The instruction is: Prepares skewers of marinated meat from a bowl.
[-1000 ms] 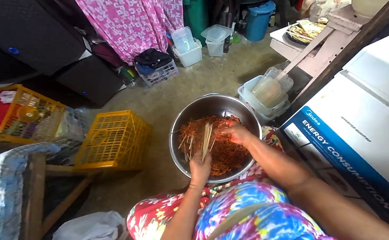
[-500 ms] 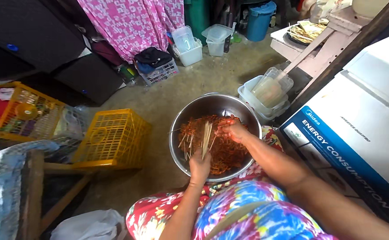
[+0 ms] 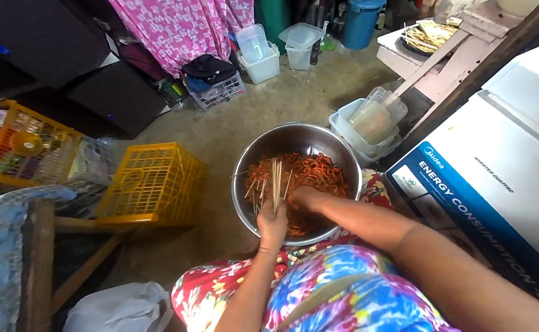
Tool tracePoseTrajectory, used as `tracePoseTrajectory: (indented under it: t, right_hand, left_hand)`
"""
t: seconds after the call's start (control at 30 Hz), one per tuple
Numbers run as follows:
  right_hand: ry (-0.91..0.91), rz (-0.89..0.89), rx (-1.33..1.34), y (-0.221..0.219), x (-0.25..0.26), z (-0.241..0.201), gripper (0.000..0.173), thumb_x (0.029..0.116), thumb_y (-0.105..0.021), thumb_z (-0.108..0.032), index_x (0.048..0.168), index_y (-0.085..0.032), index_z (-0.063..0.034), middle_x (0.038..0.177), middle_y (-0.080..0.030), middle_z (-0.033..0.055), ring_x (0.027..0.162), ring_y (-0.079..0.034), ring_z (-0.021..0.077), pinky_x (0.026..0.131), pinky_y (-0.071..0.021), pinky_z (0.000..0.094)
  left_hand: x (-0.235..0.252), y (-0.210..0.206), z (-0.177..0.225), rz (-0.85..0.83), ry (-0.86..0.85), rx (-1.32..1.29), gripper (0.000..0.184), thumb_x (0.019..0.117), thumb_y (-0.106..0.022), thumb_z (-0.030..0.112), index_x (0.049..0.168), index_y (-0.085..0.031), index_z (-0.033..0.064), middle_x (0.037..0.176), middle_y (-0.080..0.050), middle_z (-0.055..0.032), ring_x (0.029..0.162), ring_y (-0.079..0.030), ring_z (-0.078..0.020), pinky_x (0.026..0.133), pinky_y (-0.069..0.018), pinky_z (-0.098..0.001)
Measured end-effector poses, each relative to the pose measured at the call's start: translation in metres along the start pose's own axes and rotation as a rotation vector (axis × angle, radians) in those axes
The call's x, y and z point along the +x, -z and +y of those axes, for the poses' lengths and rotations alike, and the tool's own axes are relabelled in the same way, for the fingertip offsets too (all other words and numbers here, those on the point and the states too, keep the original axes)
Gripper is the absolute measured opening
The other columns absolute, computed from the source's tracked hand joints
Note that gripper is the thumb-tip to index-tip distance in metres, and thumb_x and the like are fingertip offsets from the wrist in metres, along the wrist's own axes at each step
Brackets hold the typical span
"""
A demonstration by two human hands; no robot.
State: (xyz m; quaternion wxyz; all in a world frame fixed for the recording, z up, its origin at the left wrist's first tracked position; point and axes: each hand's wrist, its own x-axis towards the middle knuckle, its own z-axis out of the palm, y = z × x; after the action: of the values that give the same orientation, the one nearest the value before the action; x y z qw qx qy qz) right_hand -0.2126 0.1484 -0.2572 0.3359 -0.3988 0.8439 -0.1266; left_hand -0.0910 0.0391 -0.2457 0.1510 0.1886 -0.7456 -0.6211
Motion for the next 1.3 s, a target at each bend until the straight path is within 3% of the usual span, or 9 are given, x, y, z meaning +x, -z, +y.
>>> tracePoseTrajectory:
  t: [0.13,0.3,0.4,0.53,0.63,0.73,0.87,1.07,1.3]
  right_hand:
    - [-0.042,-0.018,-0.144,-0.010,0.006,-0.008,0.024,0.0970,-0.064,-0.011,0.115,-0.066,0.0051,0.122,-0.064,0.0271,0.121,-0.059,0.0465,0.096,-0.0483,0.0660]
    - [-0.109,-0.038,-0.043,0.002,0.001,-0.011,0.025,0.0951,-0.065,-0.006,0.118,-0.066,0.0052,0.125,-0.063,0.0275,0.122,-0.059,0.0457,0.100,-0.0474,0.0652]
    - [-0.034,0.168,0.288,0.015,-0.009,0.008,0.026,0.0945,-0.067,-0.009,0.116,-0.068,0.0059,0.121,-0.066,0.0259,0.118,-0.061,0.0387,0.105,-0.0457,0.0564]
    - [0.002,0.487,0.951,0.026,-0.020,0.029,0.016,0.0908,-0.065,0.000,0.104,-0.065,0.0084,0.105,-0.067,0.0157,0.097,-0.064,0.0187,0.091,-0.0530,0.0379]
    - [0.072,0.571,1.404,0.028,-0.018,0.035,0.015,0.0946,-0.048,0.007,0.104,-0.060,0.0073,0.105,-0.069,0.0153,0.094,-0.068,0.0201,0.087,-0.0575,0.0376]
    - [0.071,0.544,1.607,0.031,-0.018,0.036,0.020,0.0960,-0.042,0.005,0.111,-0.055,0.0048,0.103,-0.069,0.0167,0.093,-0.070,0.0262,0.085,-0.0593,0.0419]
    - [0.013,0.519,1.755,0.037,-0.023,0.030,0.025,0.0953,-0.046,0.008,0.119,-0.051,0.0027,0.100,-0.065,0.0157,0.088,-0.069,0.0272,0.082,-0.0607,0.0458]
    - [-0.057,0.554,1.898,0.041,-0.024,0.029,0.037,0.0922,-0.050,0.014,0.127,-0.048,0.0036,0.108,-0.062,0.0175,0.091,-0.068,0.0265,0.083,-0.0614,0.0418]
    - [-0.123,0.583,1.917,0.041,-0.023,0.029,0.039,0.0910,-0.050,0.017,0.127,-0.048,0.0030,0.107,-0.060,0.0163,0.089,-0.067,0.0247,0.080,-0.0610,0.0396]
  left_hand:
    - [0.001,0.000,-0.001,-0.007,-0.004,-0.019,0.013,0.0974,-0.055,0.005,0.106,-0.064,-0.0016,0.064,-0.056,0.0046,0.047,-0.052,-0.0027,0.047,-0.0474,-0.0198]
    - [0.001,0.001,-0.001,-0.010,0.009,-0.026,0.014,0.0979,-0.054,0.005,0.106,-0.063,-0.0018,0.062,-0.056,0.0045,0.047,-0.052,-0.0036,0.046,-0.0472,-0.0204]
    - [0.002,0.004,-0.002,-0.013,0.009,-0.019,0.017,0.0981,-0.054,0.006,0.109,-0.063,-0.0031,0.062,-0.056,0.0039,0.047,-0.052,-0.0043,0.047,-0.0476,-0.0219]
    - [0.002,0.002,-0.003,-0.034,-0.005,-0.019,0.016,0.0974,-0.055,0.005,0.109,-0.064,-0.0023,0.063,-0.057,0.0046,0.047,-0.052,-0.0034,0.047,-0.0472,-0.0208]
    - [0.002,0.002,-0.006,-0.074,-0.045,-0.002,0.017,0.0959,-0.056,0.006,0.108,-0.065,-0.0019,0.063,-0.057,0.0047,0.048,-0.052,-0.0032,0.048,-0.0473,-0.0211]
    - [0.001,0.002,-0.005,-0.091,-0.046,0.013,0.016,0.0947,-0.056,0.005,0.106,-0.066,-0.0010,0.064,-0.059,0.0049,0.048,-0.052,-0.0027,0.047,-0.0470,-0.0205]
    - [0.002,0.001,-0.004,-0.082,-0.033,0.041,0.015,0.0943,-0.057,0.005,0.105,-0.066,-0.0004,0.063,-0.059,0.0050,0.047,-0.052,-0.0023,0.047,-0.0472,-0.0208]
    - [0.001,0.001,-0.006,-0.048,-0.058,0.072,0.015,0.0946,-0.057,0.007,0.104,-0.066,-0.0002,0.062,-0.057,0.0048,0.047,-0.051,-0.0024,0.047,-0.0469,-0.0209]
    - [0.002,0.002,-0.005,-0.099,-0.041,0.122,0.016,0.0940,-0.058,0.006,0.105,-0.068,-0.0002,0.068,-0.061,0.0029,0.049,-0.052,-0.0030,0.049,-0.0478,-0.0216]
